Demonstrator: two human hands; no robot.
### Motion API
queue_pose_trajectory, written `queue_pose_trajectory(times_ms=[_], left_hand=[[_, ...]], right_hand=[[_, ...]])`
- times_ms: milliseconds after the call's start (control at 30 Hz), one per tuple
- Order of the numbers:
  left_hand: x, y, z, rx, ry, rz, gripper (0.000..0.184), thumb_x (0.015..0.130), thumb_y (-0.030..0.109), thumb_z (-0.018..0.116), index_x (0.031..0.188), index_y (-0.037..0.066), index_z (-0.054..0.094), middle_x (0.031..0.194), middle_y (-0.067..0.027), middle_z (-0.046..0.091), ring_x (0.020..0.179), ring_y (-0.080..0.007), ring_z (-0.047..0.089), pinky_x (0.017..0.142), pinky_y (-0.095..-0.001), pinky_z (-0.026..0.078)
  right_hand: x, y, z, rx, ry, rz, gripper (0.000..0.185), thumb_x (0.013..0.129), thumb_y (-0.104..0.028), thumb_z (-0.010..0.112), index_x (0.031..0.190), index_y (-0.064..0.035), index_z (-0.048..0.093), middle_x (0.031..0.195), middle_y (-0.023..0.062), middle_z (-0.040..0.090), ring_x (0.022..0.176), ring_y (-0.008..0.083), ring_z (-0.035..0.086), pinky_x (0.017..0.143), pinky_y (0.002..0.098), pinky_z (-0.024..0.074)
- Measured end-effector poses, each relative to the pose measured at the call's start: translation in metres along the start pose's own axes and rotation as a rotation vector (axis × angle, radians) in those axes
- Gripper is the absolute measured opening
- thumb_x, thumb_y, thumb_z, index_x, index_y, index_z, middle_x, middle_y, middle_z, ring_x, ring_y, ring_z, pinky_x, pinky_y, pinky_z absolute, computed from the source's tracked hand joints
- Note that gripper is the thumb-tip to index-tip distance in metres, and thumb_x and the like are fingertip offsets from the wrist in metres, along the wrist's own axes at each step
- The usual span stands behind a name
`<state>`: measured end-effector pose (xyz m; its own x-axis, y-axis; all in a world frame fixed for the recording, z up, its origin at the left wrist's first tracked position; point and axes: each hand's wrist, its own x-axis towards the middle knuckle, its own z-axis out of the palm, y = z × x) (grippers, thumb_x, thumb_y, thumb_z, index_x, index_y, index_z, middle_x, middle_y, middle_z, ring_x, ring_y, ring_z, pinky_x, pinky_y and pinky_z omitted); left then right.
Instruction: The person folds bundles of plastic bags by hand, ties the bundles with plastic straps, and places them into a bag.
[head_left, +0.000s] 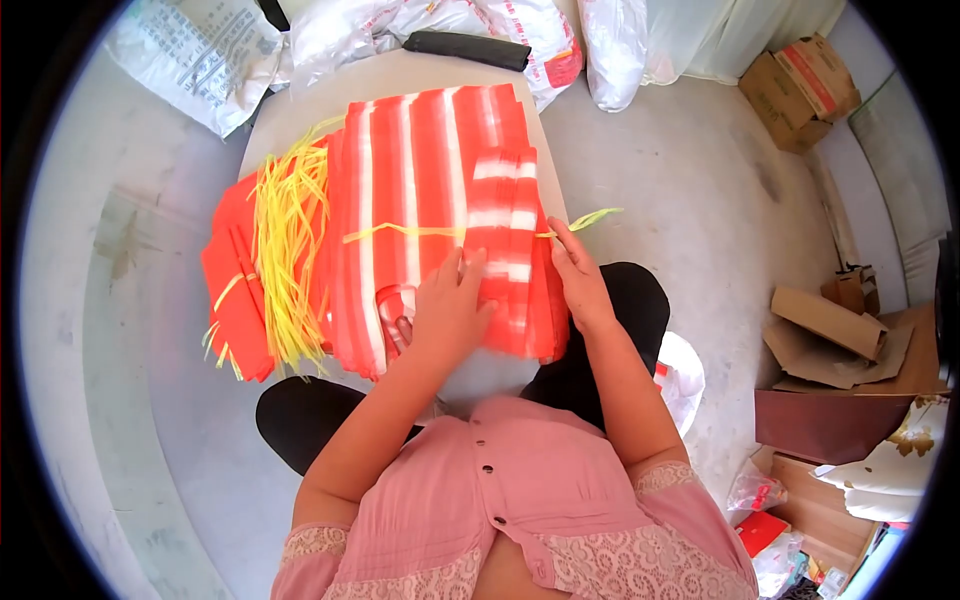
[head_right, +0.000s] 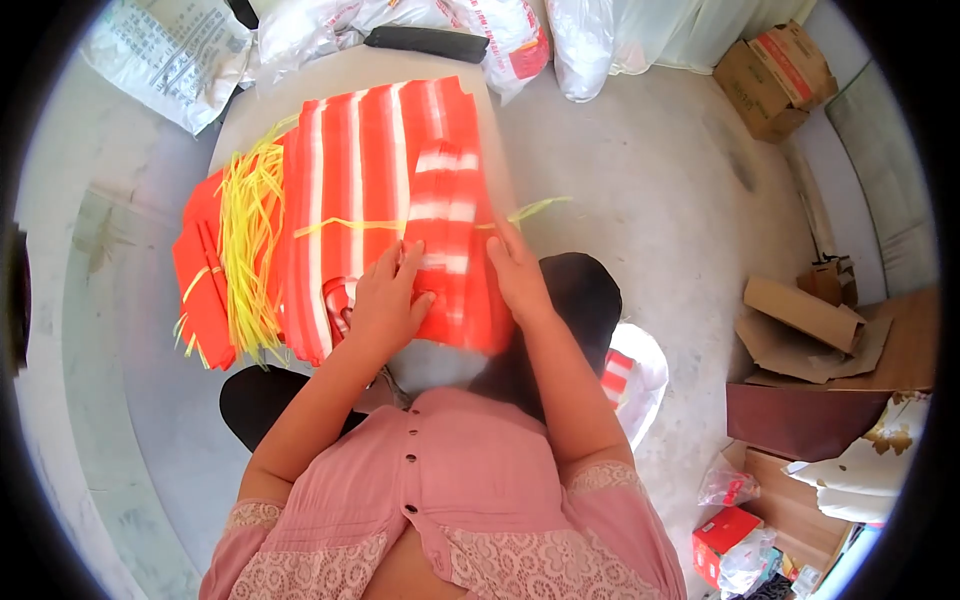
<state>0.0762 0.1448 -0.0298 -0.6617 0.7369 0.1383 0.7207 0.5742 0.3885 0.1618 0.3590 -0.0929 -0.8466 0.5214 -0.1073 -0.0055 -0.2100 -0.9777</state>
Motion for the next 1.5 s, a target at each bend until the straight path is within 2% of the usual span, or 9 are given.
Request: queue_pose_trajectory(times_ms=[200, 400, 500, 700, 1000, 1100, 1200, 1333, 1500], left_hand=[[0.003, 0.005, 0.004, 0.016, 0.028, 0.033, 0.074, 0.086, 0.021, 0.077, 0.153, 0.003, 0.048, 0.160, -0.0244, 0.043, 0.128, -0.0432, 0.056, 0.108, -0.0516, 0.047], [0.007, 0.004, 0.009, 0.023, 0.013, 0.028, 0.074, 0.085, 0.019, 0.076, 0.152, 0.002, 0.049, 0.160, -0.0241, 0.043, 0.126, -0.0427, 0.056, 0.108, -0.0518, 0.047], [0.006, 0.002, 0.005, 0.009, 0.024, 0.044, 0.073, 0.085, 0.019, 0.076, 0.151, 0.003, 0.050, 0.160, -0.0240, 0.044, 0.128, -0.0431, 0.055, 0.109, -0.0515, 0.046], [-0.009, 0.001, -0.001, 0.008, 0.014, 0.115, 0.072, 0.084, 0.019, 0.078, 0.149, 0.004, 0.053, 0.158, -0.0228, 0.046, 0.134, -0.0428, 0.050, 0.113, -0.0509, 0.043], [-0.052, 0.000, 0.021, 0.066, 0.000, 0.218, 0.071, 0.083, 0.018, 0.080, 0.148, 0.005, 0.054, 0.162, -0.0199, 0.042, 0.145, -0.0409, 0.042, 0.116, -0.0555, 0.039], [-0.062, 0.004, 0.022, 0.040, -0.065, 0.255, 0.071, 0.083, 0.019, 0.080, 0.148, 0.005, 0.054, 0.162, -0.0199, 0.041, 0.147, -0.0413, 0.040, 0.118, -0.0573, 0.037], [-0.062, 0.018, 0.011, 0.015, -0.194, 0.254, 0.070, 0.083, 0.018, 0.080, 0.147, 0.005, 0.055, 0.160, -0.0198, 0.043, 0.148, -0.0411, 0.040, 0.120, -0.0582, 0.035], [-0.062, 0.018, 0.005, -0.112, -0.207, 0.308, 0.066, 0.084, 0.017, 0.078, 0.145, 0.005, 0.056, 0.156, -0.0196, 0.049, 0.148, -0.0397, 0.043, 0.120, -0.0600, 0.035], [-0.047, 0.017, -0.042, -0.144, 0.097, 0.355, 0.059, 0.087, 0.017, 0.076, 0.142, 0.003, 0.058, 0.145, -0.0204, 0.058, 0.141, -0.0390, 0.052, 0.118, -0.0577, 0.038]], right_hand=[[-0.020, -0.031, -0.007, -0.232, 0.045, 0.011, 0.047, 0.110, -0.016, 0.053, 0.156, -0.0053, 0.051, 0.154, 0.0100, 0.055, 0.135, 0.0171, 0.055, 0.115, 0.0318, 0.0420], [-0.031, -0.008, -0.025, -0.281, 0.091, -0.148, 0.060, 0.102, -0.015, 0.064, 0.159, -0.0088, 0.047, 0.138, 0.0160, 0.067, 0.123, 0.0216, 0.064, 0.106, 0.0337, 0.0483], [-0.038, -0.016, -0.031, -0.325, -0.022, -0.019, 0.064, 0.104, -0.003, 0.059, 0.164, -0.0044, 0.036, 0.144, 0.0118, 0.062, 0.124, 0.0188, 0.063, 0.108, 0.0326, 0.0489], [-0.039, -0.015, -0.024, -0.432, 0.075, -0.100, 0.048, 0.103, -0.004, 0.061, 0.150, 0.0011, 0.052, 0.109, 0.0041, 0.072, 0.096, 0.0101, 0.065, 0.091, 0.0266, 0.0525], [-0.032, -0.004, -0.014, -0.581, 0.104, -0.229, 0.038, 0.101, -0.007, 0.065, 0.139, -0.0017, 0.063, 0.096, 0.0061, 0.071, 0.086, 0.0098, 0.064, 0.078, 0.0272, 0.0541], [-0.034, -0.001, -0.017, -0.644, 0.096, -0.218, 0.035, 0.101, -0.009, 0.067, 0.135, -0.0022, 0.065, 0.097, 0.0103, 0.073, 0.088, 0.0142, 0.068, 0.079, 0.0295, 0.0558], [-0.034, 0.005, -0.019, -0.701, 0.103, -0.257, 0.034, 0.098, -0.020, 0.069, 0.129, -0.0057, 0.070, 0.113, 0.0199, 0.075, 0.103, 0.0365, 0.073, 0.090, 0.0403, 0.0570], [-0.037, -0.004, -0.016, -0.734, 0.099, -0.305, 0.026, 0.099, -0.019, 0.068, 0.120, -0.0045, 0.073, 0.115, 0.0201, 0.074, 0.105, 0.0375, 0.072, 0.092, 0.0412, 0.0569], [-0.035, -0.005, -0.016, -0.744, 0.093, -0.343, 0.023, 0.099, -0.018, 0.067, 0.116, -0.0038, 0.074, 0.115, 0.0197, 0.074, 0.106, 0.0381, 0.071, 0.092, 0.0411, 0.0566]])
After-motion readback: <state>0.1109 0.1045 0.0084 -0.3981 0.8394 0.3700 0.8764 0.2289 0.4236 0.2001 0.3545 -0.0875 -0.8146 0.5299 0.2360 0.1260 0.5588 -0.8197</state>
